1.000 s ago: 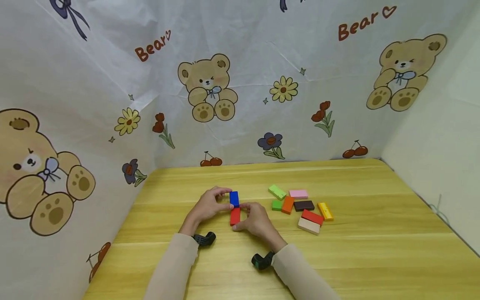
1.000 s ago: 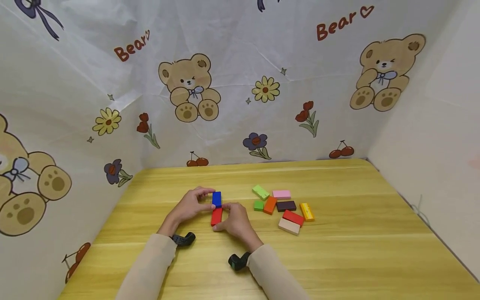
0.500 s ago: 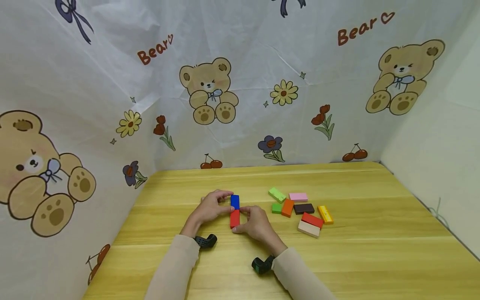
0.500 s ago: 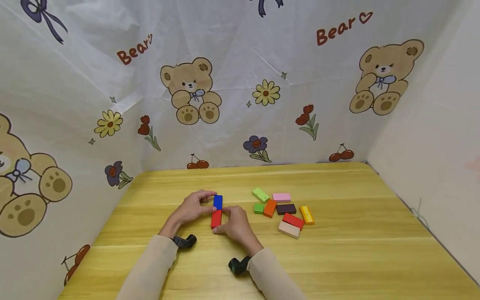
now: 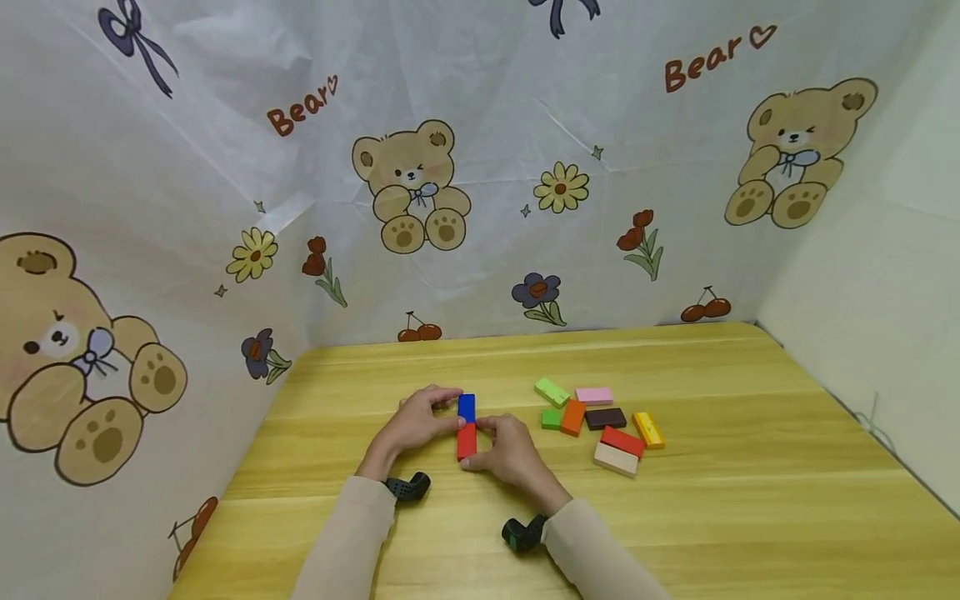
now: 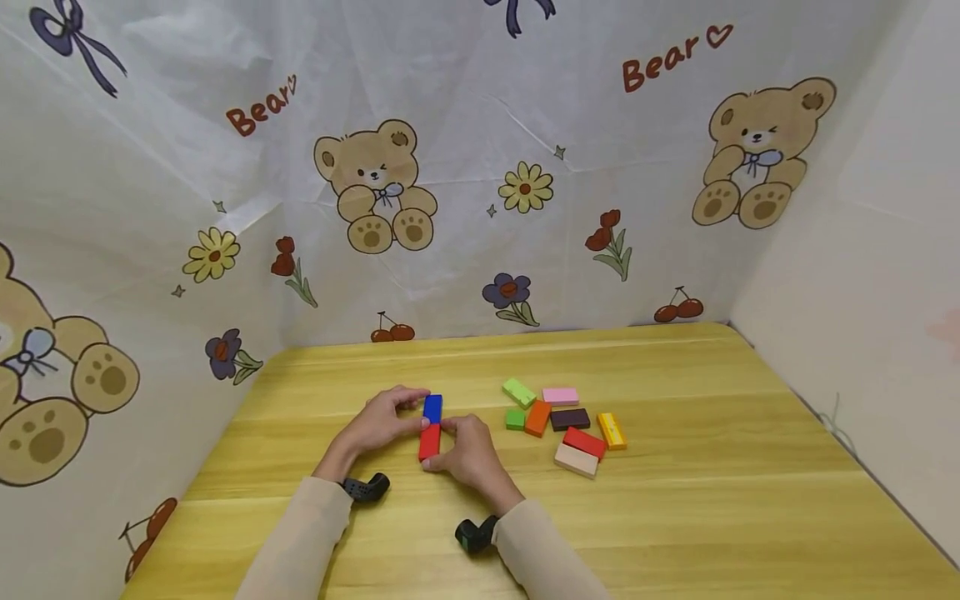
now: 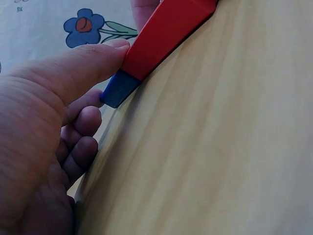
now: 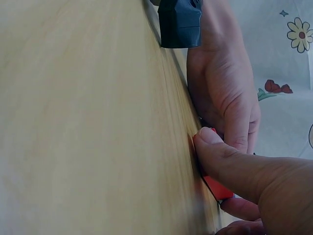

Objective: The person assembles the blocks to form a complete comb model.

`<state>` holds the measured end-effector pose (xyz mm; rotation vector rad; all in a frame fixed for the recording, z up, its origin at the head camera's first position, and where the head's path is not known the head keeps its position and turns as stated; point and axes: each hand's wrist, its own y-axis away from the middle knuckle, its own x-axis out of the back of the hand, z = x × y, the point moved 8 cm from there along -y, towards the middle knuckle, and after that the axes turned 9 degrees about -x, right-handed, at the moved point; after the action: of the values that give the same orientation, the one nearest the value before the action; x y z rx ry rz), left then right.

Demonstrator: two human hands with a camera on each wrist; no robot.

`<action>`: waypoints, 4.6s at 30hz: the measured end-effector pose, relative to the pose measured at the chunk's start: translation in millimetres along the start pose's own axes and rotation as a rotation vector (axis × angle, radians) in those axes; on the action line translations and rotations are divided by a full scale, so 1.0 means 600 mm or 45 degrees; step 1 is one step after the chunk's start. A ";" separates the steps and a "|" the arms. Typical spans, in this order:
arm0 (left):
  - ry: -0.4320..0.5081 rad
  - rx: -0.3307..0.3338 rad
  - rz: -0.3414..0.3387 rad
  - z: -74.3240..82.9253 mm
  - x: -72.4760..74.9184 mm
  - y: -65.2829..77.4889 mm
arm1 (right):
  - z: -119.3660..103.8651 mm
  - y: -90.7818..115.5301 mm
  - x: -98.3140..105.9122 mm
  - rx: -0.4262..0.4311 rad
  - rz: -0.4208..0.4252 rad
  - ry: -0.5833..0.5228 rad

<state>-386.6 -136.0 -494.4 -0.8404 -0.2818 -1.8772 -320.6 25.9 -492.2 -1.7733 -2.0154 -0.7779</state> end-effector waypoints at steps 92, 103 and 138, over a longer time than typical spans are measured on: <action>-0.462 -0.289 -0.303 0.044 -0.022 0.061 | 0.145 0.014 0.247 0.130 0.295 0.457; -0.445 -0.282 -0.285 0.046 -0.022 0.062 | 0.144 0.013 0.246 0.151 0.321 0.463; -0.468 -0.267 -0.292 0.041 -0.019 0.062 | 0.127 0.023 0.252 0.136 0.288 0.302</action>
<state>-340.9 -131.9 -490.4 -1.3482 -0.4269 -1.9784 -324.0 192.9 -461.3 -1.7213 -1.6410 -0.7538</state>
